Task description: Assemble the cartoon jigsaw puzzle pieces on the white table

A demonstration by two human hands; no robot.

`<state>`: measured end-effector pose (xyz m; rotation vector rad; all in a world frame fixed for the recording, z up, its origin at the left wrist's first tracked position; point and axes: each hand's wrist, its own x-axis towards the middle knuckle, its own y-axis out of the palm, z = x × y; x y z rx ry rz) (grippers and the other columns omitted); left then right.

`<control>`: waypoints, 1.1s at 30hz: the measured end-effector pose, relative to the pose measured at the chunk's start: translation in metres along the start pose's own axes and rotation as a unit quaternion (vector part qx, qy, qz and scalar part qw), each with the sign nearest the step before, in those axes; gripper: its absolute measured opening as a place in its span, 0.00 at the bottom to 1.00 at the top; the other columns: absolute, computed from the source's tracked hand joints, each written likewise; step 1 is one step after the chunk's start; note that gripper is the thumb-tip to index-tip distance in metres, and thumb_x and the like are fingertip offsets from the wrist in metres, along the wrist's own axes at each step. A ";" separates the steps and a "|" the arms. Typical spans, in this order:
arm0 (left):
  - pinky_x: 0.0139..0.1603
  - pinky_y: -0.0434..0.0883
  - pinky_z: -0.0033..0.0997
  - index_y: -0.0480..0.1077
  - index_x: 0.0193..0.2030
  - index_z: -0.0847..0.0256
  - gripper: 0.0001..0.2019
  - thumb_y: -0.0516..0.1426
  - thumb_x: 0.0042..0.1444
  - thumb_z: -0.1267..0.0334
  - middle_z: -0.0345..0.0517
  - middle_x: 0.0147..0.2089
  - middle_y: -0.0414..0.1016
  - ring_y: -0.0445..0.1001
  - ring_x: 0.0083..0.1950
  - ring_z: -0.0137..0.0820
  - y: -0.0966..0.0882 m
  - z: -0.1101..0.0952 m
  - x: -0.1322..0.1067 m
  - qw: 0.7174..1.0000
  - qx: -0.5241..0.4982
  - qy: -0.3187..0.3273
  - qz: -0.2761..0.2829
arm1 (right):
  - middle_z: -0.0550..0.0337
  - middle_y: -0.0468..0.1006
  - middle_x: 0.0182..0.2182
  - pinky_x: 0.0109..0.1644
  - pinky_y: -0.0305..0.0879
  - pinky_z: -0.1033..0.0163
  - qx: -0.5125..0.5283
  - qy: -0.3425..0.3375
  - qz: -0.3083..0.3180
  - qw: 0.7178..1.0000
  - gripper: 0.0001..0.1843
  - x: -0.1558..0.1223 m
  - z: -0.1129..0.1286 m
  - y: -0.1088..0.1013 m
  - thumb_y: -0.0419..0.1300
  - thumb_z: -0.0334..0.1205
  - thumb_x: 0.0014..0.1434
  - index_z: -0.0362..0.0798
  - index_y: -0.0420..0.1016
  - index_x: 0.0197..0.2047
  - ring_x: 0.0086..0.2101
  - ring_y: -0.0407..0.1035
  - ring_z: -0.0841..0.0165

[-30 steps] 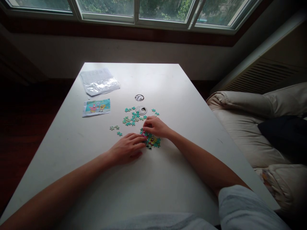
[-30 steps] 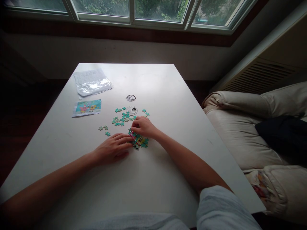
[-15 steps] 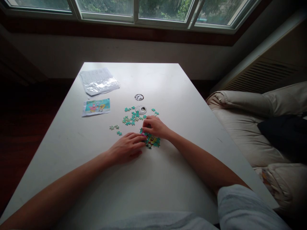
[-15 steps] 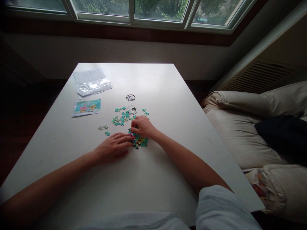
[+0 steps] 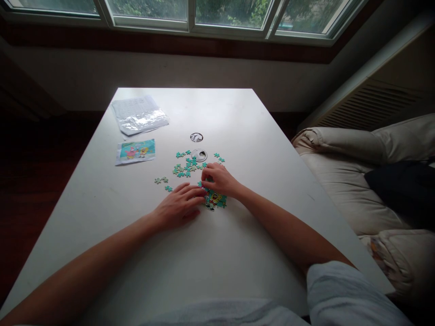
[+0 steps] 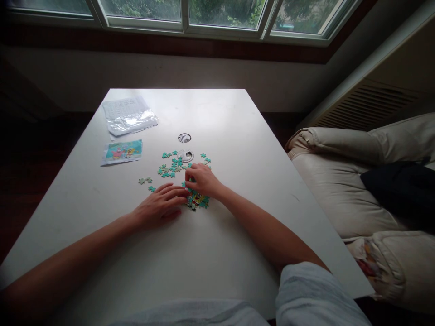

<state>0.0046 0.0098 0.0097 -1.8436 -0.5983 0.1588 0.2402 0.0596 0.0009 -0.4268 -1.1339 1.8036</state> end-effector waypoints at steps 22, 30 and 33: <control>0.76 0.46 0.56 0.50 0.75 0.56 0.33 0.53 0.67 0.49 0.48 0.75 0.55 0.43 0.77 0.48 0.002 0.011 -0.001 0.996 0.072 -0.048 0.007 | 0.56 0.79 0.35 0.42 0.61 0.63 0.007 0.011 0.022 1.000 0.09 -0.016 -0.041 -0.065 0.61 0.38 0.62 0.50 0.82 0.44 0.36 0.70 0.66; 0.75 0.49 0.56 0.52 0.75 0.54 0.32 0.52 0.68 0.48 0.45 0.74 0.56 0.47 0.76 0.49 -0.004 0.008 -0.001 0.992 0.093 -0.077 0.025 | 0.55 0.76 0.34 0.43 0.58 0.61 -0.079 0.025 0.021 0.996 0.05 -0.016 -0.035 -0.050 0.64 0.41 0.61 0.49 0.80 0.39 0.39 0.65 0.63; 0.74 0.50 0.55 0.52 0.75 0.54 0.32 0.51 0.68 0.48 0.45 0.75 0.56 0.49 0.76 0.49 -0.005 0.006 -0.001 0.990 0.104 -0.092 0.028 | 0.55 0.77 0.36 0.44 0.58 0.61 -0.104 0.034 0.009 0.994 0.04 -0.016 -0.030 -0.045 0.63 0.39 0.62 0.49 0.78 0.39 0.40 0.65 0.63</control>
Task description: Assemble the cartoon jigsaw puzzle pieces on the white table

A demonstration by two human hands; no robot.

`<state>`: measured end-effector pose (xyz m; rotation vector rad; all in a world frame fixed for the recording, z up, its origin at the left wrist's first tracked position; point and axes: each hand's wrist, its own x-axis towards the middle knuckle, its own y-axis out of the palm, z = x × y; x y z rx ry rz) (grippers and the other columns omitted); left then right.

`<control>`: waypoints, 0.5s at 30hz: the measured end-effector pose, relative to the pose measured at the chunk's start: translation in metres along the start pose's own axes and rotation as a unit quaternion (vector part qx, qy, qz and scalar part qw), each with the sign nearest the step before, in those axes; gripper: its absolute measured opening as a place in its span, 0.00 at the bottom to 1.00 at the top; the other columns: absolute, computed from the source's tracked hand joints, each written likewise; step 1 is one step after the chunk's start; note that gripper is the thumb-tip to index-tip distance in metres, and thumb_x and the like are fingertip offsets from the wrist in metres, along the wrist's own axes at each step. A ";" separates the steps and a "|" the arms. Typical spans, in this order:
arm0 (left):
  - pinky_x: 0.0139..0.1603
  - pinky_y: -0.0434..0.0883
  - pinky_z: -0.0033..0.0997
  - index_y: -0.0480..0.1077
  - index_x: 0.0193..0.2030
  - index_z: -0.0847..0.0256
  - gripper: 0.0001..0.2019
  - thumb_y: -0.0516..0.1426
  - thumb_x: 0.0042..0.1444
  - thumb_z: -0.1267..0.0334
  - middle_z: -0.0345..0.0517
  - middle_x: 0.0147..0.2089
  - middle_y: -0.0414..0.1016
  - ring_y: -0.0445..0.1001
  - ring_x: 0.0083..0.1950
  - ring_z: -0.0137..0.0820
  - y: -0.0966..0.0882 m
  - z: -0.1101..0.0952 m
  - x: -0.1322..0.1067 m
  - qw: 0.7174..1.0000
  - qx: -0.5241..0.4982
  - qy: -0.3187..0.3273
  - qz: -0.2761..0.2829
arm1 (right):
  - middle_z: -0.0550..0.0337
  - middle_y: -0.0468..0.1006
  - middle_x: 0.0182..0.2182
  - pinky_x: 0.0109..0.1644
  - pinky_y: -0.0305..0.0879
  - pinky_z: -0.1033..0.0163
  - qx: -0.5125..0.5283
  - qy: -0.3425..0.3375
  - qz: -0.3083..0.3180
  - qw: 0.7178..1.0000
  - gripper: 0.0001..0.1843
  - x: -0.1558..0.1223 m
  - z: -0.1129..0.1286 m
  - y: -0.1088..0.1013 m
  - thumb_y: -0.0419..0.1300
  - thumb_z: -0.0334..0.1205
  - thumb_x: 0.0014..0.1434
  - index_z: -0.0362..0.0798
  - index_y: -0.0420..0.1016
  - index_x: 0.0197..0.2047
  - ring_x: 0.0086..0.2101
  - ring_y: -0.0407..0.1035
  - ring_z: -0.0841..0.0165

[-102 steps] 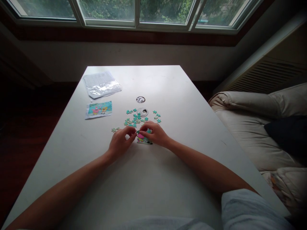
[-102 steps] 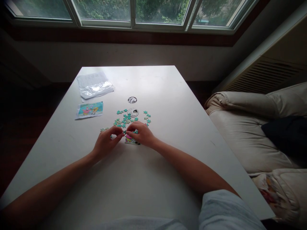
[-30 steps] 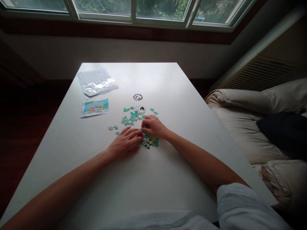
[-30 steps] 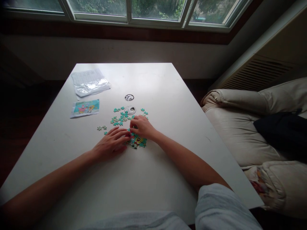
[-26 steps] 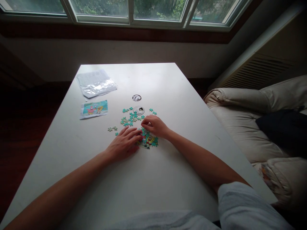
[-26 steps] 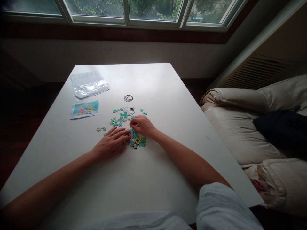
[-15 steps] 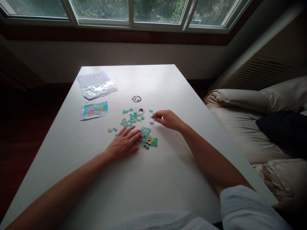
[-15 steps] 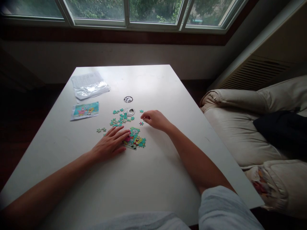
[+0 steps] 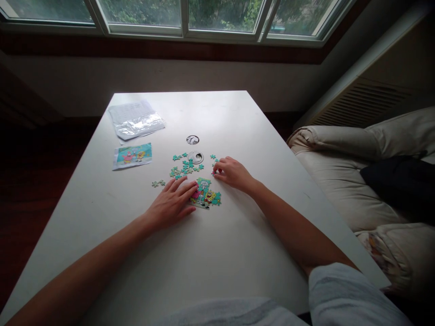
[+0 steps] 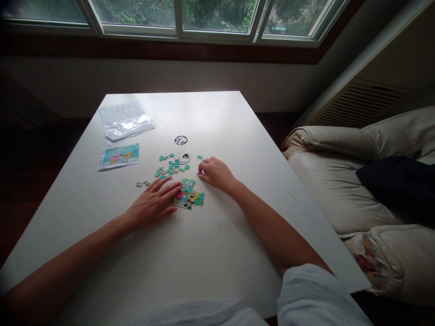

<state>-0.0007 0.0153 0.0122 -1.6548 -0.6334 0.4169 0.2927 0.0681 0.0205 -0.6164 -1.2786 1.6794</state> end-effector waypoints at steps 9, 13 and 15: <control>0.73 0.53 0.53 0.53 0.74 0.60 0.32 0.51 0.68 0.48 0.52 0.74 0.55 0.51 0.75 0.48 0.007 0.006 -0.002 0.998 0.010 -0.022 -0.051 | 0.54 0.75 0.39 0.47 0.59 0.60 0.002 0.025 -0.009 1.000 0.04 0.000 0.000 0.009 0.62 0.38 0.62 0.49 0.76 0.40 0.42 0.65 0.62; 0.68 0.62 0.49 0.66 0.64 0.58 0.20 0.51 0.68 0.57 0.51 0.67 0.68 0.62 0.69 0.43 0.002 0.012 -0.006 0.991 -0.012 -0.034 -0.132 | 0.57 0.74 0.35 0.45 0.58 0.62 0.040 0.027 -0.022 0.999 0.04 0.001 0.001 0.010 0.63 0.35 0.59 0.48 0.73 0.39 0.39 0.65 0.65; 0.61 0.67 0.46 0.72 0.55 0.57 0.14 0.52 0.68 0.60 0.49 0.57 0.76 0.70 0.60 0.41 -0.001 0.012 -0.010 0.987 -0.025 -0.035 -0.154 | 0.59 0.74 0.33 0.43 0.58 0.63 0.077 0.021 -0.022 0.997 0.03 0.001 0.002 0.010 0.62 0.33 0.58 0.48 0.72 0.37 0.36 0.65 0.67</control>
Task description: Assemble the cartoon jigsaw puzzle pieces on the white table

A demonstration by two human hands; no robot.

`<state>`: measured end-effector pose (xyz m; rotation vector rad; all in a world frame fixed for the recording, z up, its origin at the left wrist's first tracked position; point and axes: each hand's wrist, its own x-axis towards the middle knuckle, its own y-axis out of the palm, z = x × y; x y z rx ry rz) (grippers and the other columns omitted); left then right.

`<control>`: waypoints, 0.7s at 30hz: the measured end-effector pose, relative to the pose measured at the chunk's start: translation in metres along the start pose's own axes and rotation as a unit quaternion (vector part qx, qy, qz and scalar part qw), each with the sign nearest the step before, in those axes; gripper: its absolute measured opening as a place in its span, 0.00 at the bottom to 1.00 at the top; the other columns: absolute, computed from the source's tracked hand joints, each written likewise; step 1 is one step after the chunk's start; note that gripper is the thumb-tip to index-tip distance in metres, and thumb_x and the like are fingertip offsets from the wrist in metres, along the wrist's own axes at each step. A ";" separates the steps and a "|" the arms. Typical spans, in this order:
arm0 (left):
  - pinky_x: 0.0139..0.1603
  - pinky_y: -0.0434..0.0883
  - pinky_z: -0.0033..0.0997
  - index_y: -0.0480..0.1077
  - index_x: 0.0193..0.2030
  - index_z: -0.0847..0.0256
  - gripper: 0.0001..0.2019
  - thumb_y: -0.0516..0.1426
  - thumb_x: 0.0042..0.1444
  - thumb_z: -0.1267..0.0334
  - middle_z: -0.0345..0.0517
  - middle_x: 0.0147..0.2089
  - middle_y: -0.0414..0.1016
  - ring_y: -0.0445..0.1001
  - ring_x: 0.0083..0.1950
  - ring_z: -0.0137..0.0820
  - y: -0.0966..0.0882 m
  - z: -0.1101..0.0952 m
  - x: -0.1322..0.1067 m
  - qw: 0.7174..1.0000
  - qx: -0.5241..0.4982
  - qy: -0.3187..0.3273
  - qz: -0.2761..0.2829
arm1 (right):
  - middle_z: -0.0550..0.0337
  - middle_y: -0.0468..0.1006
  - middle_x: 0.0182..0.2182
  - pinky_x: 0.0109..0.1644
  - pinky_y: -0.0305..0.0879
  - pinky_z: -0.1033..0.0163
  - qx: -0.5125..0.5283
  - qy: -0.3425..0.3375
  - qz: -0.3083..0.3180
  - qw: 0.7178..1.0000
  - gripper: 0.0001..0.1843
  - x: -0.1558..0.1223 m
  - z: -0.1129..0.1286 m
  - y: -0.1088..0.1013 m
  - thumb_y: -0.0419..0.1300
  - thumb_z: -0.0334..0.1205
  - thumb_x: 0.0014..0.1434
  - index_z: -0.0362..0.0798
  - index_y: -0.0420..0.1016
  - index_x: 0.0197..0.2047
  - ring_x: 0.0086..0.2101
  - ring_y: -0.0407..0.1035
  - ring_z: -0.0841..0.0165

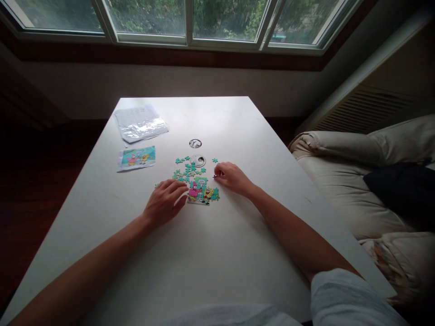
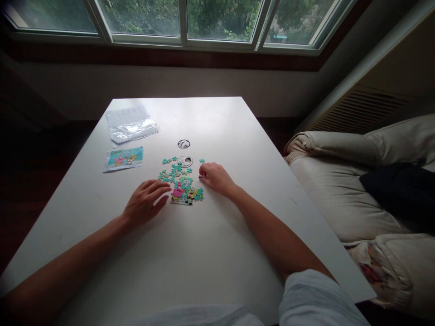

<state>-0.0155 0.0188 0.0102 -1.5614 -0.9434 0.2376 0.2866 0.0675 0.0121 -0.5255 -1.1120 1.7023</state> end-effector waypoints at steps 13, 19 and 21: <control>0.61 0.68 0.47 0.71 0.57 0.57 0.15 0.52 0.67 0.63 0.50 0.61 0.73 0.70 0.60 0.41 -0.001 -0.032 -0.006 0.992 -0.035 0.072 0.097 | 0.61 0.80 0.33 0.37 0.62 0.65 0.246 0.023 -0.016 0.969 0.12 0.002 0.008 0.010 0.62 0.43 0.60 0.49 0.80 0.44 0.30 0.67 0.72; 0.66 0.65 0.47 0.69 0.58 0.58 0.15 0.51 0.66 0.63 0.51 0.65 0.69 0.67 0.65 0.40 0.001 -0.035 -0.004 0.986 -0.054 0.094 0.127 | 0.57 0.81 0.35 0.41 0.70 0.61 0.459 0.067 0.053 0.885 0.16 0.005 0.014 0.023 0.68 0.47 0.55 0.46 0.79 0.42 0.33 0.73 0.69; 0.69 0.63 0.47 0.68 0.59 0.58 0.16 0.51 0.66 0.62 0.51 0.67 0.67 0.66 0.67 0.40 0.002 -0.036 -0.003 0.982 -0.060 0.113 0.140 | 0.58 0.80 0.33 0.41 0.71 0.61 0.486 0.070 0.064 0.869 0.16 0.005 0.015 0.026 0.69 0.47 0.54 0.45 0.79 0.40 0.33 0.73 0.69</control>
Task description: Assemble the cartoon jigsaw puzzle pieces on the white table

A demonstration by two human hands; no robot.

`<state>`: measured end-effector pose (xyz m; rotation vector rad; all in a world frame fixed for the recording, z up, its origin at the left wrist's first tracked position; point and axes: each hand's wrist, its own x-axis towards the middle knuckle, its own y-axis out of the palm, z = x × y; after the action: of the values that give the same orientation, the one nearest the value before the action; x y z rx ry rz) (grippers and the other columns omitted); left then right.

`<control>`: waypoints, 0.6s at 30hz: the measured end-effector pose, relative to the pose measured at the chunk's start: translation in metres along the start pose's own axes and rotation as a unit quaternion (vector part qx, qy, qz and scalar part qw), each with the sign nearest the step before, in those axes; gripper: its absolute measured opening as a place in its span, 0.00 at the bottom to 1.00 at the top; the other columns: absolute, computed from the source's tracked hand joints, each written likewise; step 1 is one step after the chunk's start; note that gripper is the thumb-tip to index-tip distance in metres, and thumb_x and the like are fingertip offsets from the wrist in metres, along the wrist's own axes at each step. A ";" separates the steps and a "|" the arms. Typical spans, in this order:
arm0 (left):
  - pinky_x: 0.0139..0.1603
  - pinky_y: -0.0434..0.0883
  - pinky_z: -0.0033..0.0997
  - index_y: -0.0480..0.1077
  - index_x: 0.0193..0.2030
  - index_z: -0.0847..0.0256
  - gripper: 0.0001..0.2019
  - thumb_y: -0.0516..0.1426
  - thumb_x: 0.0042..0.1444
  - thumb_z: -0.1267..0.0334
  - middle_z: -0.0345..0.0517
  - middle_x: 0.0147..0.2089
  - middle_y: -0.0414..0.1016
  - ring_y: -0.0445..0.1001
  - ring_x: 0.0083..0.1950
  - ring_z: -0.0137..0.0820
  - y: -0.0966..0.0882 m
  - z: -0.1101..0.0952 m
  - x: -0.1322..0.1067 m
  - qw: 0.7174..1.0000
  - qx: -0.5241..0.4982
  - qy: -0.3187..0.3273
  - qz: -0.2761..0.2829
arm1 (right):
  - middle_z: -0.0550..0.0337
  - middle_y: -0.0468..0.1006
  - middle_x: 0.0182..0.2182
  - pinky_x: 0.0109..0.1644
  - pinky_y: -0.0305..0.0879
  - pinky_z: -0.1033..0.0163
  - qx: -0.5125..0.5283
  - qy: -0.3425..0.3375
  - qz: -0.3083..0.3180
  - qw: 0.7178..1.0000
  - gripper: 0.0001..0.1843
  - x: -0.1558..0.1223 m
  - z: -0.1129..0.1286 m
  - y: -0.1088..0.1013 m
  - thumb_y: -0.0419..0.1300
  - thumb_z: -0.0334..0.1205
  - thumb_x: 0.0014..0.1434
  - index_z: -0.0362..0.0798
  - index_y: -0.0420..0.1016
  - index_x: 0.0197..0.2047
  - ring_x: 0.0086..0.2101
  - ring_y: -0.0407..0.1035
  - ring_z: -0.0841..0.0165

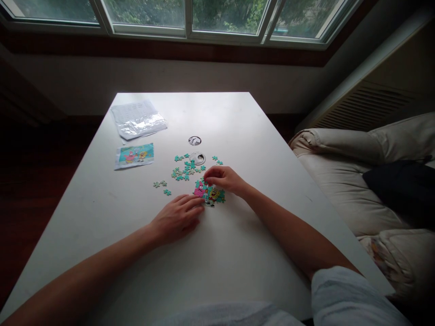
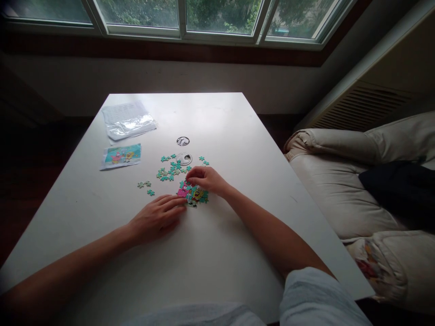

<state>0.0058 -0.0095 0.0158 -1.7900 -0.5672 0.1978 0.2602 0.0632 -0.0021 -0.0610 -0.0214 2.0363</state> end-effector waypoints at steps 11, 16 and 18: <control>0.72 0.58 0.47 0.69 0.58 0.56 0.16 0.53 0.65 0.61 0.49 0.69 0.66 0.66 0.67 0.41 -0.002 0.000 0.001 0.999 -0.022 0.030 0.033 | 0.61 0.78 0.31 0.38 0.66 0.63 -0.045 0.000 -0.003 0.999 0.15 -0.003 0.007 0.006 0.68 0.49 0.55 0.46 0.80 0.38 0.32 0.69 0.70; 0.72 0.58 0.47 0.69 0.58 0.56 0.16 0.53 0.65 0.61 0.50 0.68 0.67 0.67 0.67 0.40 -0.002 0.002 0.001 0.999 -0.029 0.035 0.027 | 0.61 0.77 0.31 0.38 0.65 0.63 -0.043 0.002 -0.003 0.999 0.16 -0.003 0.006 0.007 0.68 0.50 0.55 0.46 0.78 0.38 0.31 0.68 0.70; 0.72 0.58 0.47 0.69 0.58 0.56 0.16 0.53 0.65 0.61 0.50 0.68 0.67 0.67 0.67 0.40 -0.001 0.002 0.001 0.999 -0.030 0.035 0.026 | 0.62 0.77 0.30 0.37 0.64 0.64 -0.045 0.001 -0.003 0.999 0.15 -0.002 0.005 0.007 0.68 0.50 0.55 0.46 0.78 0.38 0.31 0.67 0.71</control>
<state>0.0057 -0.0068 0.0168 -1.8645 -0.4818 0.1553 0.2550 0.0581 0.0024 -0.1193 -0.1129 2.0280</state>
